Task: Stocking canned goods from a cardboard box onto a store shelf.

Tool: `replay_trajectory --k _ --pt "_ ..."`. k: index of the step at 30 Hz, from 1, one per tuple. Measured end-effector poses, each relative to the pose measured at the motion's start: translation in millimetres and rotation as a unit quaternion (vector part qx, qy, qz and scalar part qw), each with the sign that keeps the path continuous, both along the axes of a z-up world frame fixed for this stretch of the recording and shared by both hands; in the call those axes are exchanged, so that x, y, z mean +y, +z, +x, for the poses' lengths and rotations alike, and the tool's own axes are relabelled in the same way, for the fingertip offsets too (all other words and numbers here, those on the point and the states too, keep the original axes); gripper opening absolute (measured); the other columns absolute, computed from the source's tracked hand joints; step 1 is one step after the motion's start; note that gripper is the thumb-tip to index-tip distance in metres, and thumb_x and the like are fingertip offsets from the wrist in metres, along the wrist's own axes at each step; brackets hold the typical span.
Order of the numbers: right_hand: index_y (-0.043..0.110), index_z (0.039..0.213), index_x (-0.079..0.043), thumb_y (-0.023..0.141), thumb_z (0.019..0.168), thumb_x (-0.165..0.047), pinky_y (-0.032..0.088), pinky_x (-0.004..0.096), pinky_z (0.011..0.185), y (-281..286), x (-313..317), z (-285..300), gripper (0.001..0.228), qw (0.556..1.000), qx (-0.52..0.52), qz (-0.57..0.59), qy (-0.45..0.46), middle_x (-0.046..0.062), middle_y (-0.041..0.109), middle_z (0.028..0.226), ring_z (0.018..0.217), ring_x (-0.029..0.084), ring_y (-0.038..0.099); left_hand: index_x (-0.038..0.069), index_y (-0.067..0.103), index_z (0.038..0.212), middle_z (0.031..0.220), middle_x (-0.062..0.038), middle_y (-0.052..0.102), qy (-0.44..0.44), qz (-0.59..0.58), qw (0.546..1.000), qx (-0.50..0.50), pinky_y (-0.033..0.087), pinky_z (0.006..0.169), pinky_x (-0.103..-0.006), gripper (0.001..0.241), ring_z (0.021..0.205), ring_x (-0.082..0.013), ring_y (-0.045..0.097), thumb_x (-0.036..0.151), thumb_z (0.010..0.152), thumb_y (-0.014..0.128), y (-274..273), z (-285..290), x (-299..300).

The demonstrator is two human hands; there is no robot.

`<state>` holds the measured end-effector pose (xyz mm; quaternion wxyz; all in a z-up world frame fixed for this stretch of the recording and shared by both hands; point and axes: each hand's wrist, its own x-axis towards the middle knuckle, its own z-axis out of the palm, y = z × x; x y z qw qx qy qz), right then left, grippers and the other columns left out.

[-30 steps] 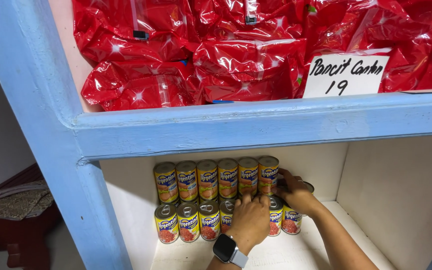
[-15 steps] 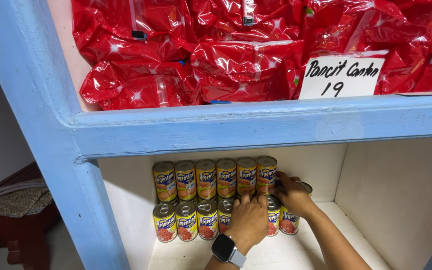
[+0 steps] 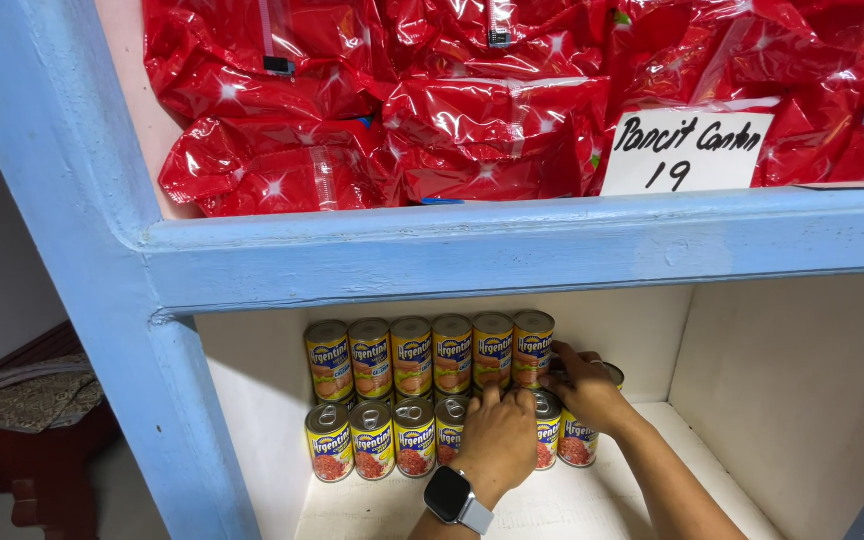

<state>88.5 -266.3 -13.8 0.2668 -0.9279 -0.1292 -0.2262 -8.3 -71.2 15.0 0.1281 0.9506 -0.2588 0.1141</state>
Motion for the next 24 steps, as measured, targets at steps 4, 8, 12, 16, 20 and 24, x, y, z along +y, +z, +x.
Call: replay_trajectory --k 4,8,12,16,20,24 --pt "0.047 0.146 -0.011 0.069 0.089 -0.034 0.050 0.044 0.098 -3 -1 3 0.065 0.999 -0.030 0.000 0.012 0.015 0.072 0.118 0.116 0.035 0.059 -0.009 0.049 0.133 0.129 -0.023 0.061 -0.003 0.012 1.000 0.000 0.039 0.105 -0.0506 0.046 0.122 -0.0369 0.051 0.000 0.088 0.055 0 0 0" --pt "0.047 0.147 -0.011 0.066 0.091 -0.035 0.049 0.045 0.099 2 2 -3 0.063 1.000 -0.009 -0.010 -0.003 0.015 0.073 0.115 0.117 0.035 0.058 -0.010 0.049 0.134 0.131 -0.023 0.060 -0.005 0.008 1.000 -0.005 0.040 0.104 -0.0508 0.048 0.123 -0.0375 0.050 -0.001 0.087 0.056 -2 0 -1" --pt "0.045 0.148 -0.010 0.067 0.091 -0.036 0.050 0.044 0.099 -3 2 0 0.066 1.000 -0.013 -0.011 -0.007 0.016 0.072 0.116 0.118 0.035 0.058 -0.010 0.049 0.133 0.131 -0.022 0.061 -0.003 0.005 1.000 -0.014 0.039 0.104 -0.0511 0.048 0.124 -0.0380 0.049 0.000 0.087 0.057 -3 0 -1" --pt "0.049 0.146 -0.007 0.069 0.090 -0.034 0.049 0.044 0.100 -6 3 -3 0.065 0.999 -0.048 0.000 -0.011 0.017 0.070 0.121 0.120 0.035 0.058 -0.010 0.049 0.133 0.130 -0.022 0.061 -0.003 0.012 1.000 -0.008 0.039 0.104 -0.0513 0.049 0.124 -0.0379 0.049 0.000 0.086 0.058 -1 -1 -1" --pt "0.051 0.147 -0.009 0.071 0.089 -0.027 0.051 0.041 0.102 11 10 -24 0.064 0.998 0.002 0.064 -0.016 0.020 0.067 0.124 0.120 0.033 0.062 -0.008 0.051 0.129 0.127 -0.021 0.063 -0.004 0.010 1.000 -0.011 0.040 0.104 -0.0498 0.046 0.122 -0.0372 0.051 0.000 0.085 0.059 2 -6 1" --pt "0.053 0.146 -0.010 0.069 0.086 -0.020 0.055 0.039 0.099 30 18 -48 0.063 0.994 -0.002 0.110 -0.001 0.018 0.073 0.121 0.113 0.029 0.072 -0.006 0.053 0.128 0.124 -0.020 0.064 -0.013 -0.005 0.999 -0.034 0.041 0.102 -0.0498 0.042 0.120 -0.0364 0.054 0.000 0.087 0.060 2 -7 -1"
